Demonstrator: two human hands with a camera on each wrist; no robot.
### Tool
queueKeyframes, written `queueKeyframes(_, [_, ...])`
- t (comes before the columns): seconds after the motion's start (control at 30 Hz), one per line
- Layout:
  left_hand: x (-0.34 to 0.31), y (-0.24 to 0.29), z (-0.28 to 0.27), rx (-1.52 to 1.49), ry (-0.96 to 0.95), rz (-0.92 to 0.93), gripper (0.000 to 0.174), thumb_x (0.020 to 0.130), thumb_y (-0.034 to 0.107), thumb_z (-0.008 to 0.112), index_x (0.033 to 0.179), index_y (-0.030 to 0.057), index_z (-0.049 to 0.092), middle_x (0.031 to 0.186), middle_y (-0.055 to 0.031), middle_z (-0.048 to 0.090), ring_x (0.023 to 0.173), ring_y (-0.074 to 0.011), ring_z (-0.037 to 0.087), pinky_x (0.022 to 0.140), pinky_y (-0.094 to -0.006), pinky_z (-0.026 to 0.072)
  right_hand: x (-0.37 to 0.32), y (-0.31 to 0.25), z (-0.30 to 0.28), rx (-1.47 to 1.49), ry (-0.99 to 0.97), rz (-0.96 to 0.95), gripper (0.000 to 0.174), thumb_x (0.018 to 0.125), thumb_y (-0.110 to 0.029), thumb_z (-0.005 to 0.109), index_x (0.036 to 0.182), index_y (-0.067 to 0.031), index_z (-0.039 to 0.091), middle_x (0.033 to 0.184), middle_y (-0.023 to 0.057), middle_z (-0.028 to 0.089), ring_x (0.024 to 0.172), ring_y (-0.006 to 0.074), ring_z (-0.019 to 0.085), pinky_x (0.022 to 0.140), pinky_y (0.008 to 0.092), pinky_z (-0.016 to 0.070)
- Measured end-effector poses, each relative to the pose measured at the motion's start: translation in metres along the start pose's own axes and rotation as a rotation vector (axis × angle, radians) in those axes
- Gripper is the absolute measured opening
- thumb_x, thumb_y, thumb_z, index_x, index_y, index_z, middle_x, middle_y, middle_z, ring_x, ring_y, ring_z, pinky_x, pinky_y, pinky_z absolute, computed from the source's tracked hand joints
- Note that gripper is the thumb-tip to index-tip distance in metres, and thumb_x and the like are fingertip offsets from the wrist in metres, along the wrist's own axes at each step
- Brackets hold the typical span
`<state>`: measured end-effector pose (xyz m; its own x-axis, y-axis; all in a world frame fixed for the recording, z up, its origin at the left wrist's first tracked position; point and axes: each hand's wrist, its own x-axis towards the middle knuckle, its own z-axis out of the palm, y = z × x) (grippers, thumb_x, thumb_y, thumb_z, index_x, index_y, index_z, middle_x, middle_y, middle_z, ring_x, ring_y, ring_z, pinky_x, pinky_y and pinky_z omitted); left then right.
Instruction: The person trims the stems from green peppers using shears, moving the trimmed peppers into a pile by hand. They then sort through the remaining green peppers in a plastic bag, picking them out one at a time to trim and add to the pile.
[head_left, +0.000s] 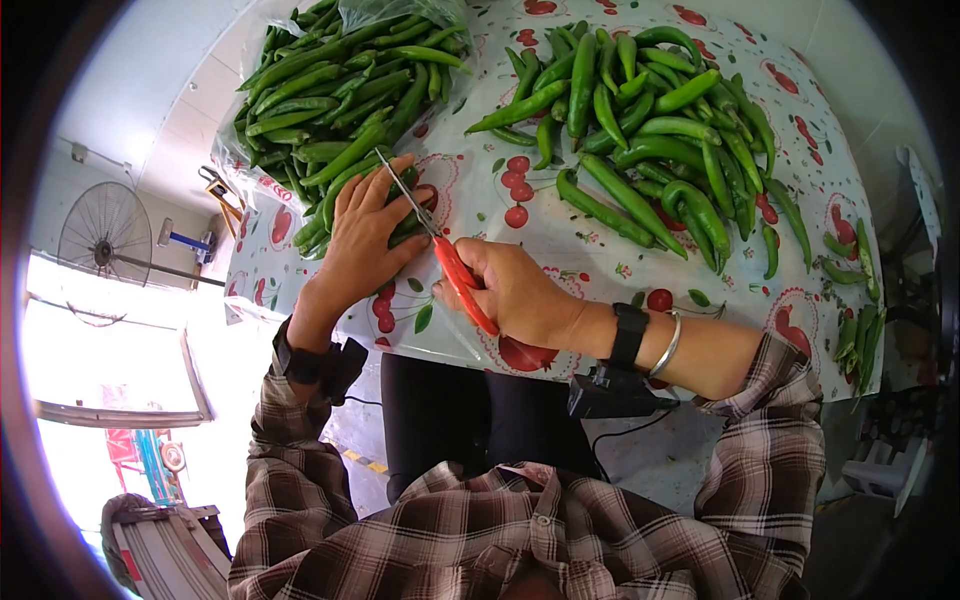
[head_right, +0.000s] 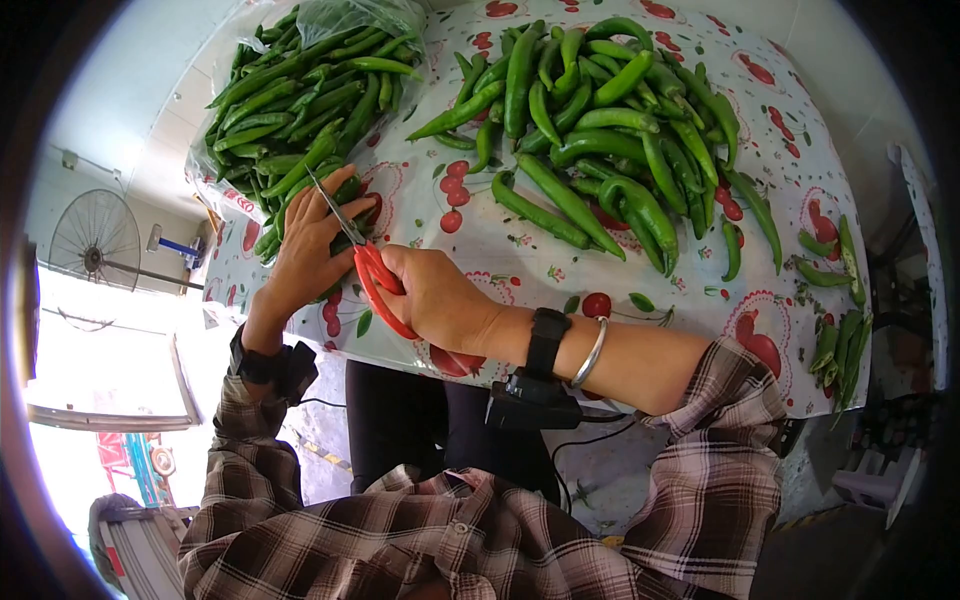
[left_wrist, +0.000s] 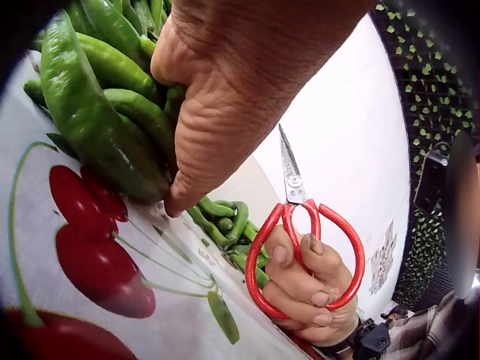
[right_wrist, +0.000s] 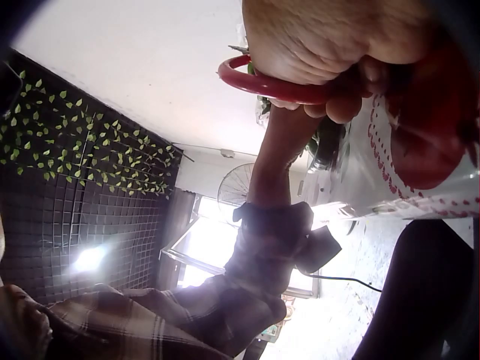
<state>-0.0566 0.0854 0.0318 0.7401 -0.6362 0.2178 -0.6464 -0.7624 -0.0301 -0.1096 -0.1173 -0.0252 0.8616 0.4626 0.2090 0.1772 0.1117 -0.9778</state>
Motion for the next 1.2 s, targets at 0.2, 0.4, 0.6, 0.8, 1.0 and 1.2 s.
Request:
queueKeyframes(0.2, [0.0004, 0.0006, 0.0007, 0.023, 0.006, 0.002, 0.049, 0.077, 0.025, 0.071, 0.123, 0.0142, 0.061, 0.147, -0.0102, 0.036, 0.134, -0.0323, 0.035, 0.112, -0.0473, 0.0215, 0.0004, 0.0008, 0.0006, 0.021, -0.004, 0.019, 0.017, 0.086, -0.012, 0.064, 0.088, 0.0023, 0.056, 0.068, 0.0135, 0.058, 0.059, 0.0172, 0.052, 0.059, 0.0308, 0.0453])
queueKeyframes(0.4, [0.0005, -0.0006, 0.0018, 0.033, 0.021, 0.015, 0.050, 0.076, 0.025, 0.072, 0.123, 0.0142, 0.061, 0.147, -0.0104, 0.037, 0.133, -0.0319, 0.036, 0.111, -0.0462, 0.0229, 0.0002, -0.0012, -0.0009, -0.005, -0.015, 0.028, 0.018, 0.086, -0.013, 0.064, 0.088, 0.0025, 0.055, 0.069, 0.0142, 0.059, 0.059, 0.0185, 0.054, 0.059, 0.0310, 0.0456])
queueKeyframes(0.6, [0.0003, -0.0016, 0.0034, 0.033, 0.022, 0.009, 0.052, 0.073, 0.022, 0.073, 0.123, 0.0164, 0.061, 0.147, -0.0093, 0.037, 0.132, -0.0336, 0.036, 0.111, -0.0455, 0.0241, -0.0004, -0.0014, 0.0007, 0.054, -0.033, 0.050, 0.020, 0.092, -0.018, 0.064, 0.085, -0.0041, 0.051, 0.069, -0.0037, 0.047, 0.063, 0.0041, 0.040, 0.058, 0.0228, 0.0367])
queueKeyframes(0.8, [0.0005, -0.0012, 0.0033, 0.039, 0.027, 0.009, 0.052, 0.073, 0.022, 0.073, 0.123, 0.0171, 0.062, 0.148, -0.0092, 0.037, 0.132, -0.0333, 0.036, 0.111, -0.0451, 0.0243, 0.0000, 0.0009, 0.0005, 0.066, -0.048, 0.057, 0.020, 0.092, -0.017, 0.064, 0.087, -0.0039, 0.051, 0.069, -0.0039, 0.048, 0.063, 0.0040, 0.040, 0.058, 0.0227, 0.0365])
queueKeyframes(1.0, [0.0009, -0.0008, 0.0028, 0.046, 0.031, 0.020, 0.049, 0.075, 0.025, 0.072, 0.122, 0.0152, 0.062, 0.147, -0.0100, 0.037, 0.132, -0.0308, 0.037, 0.111, -0.0443, 0.0236, -0.0006, -0.0020, 0.0003, 0.062, -0.047, 0.060, 0.019, 0.092, -0.017, 0.064, 0.088, -0.0036, 0.051, 0.069, -0.0040, 0.048, 0.063, 0.0038, 0.040, 0.057, 0.0227, 0.0365])
queueKeyframes(1.2, [0.0005, -0.0010, 0.0045, 0.047, 0.037, 0.015, 0.049, 0.075, 0.024, 0.072, 0.122, 0.0153, 0.062, 0.147, -0.0098, 0.037, 0.133, -0.0306, 0.037, 0.111, -0.0445, 0.0233, -0.0010, -0.0046, -0.0004, 0.063, -0.052, 0.089, 0.019, 0.092, -0.018, 0.064, 0.087, -0.0033, 0.052, 0.070, -0.0036, 0.049, 0.063, 0.0038, 0.040, 0.058, 0.0227, 0.0370])
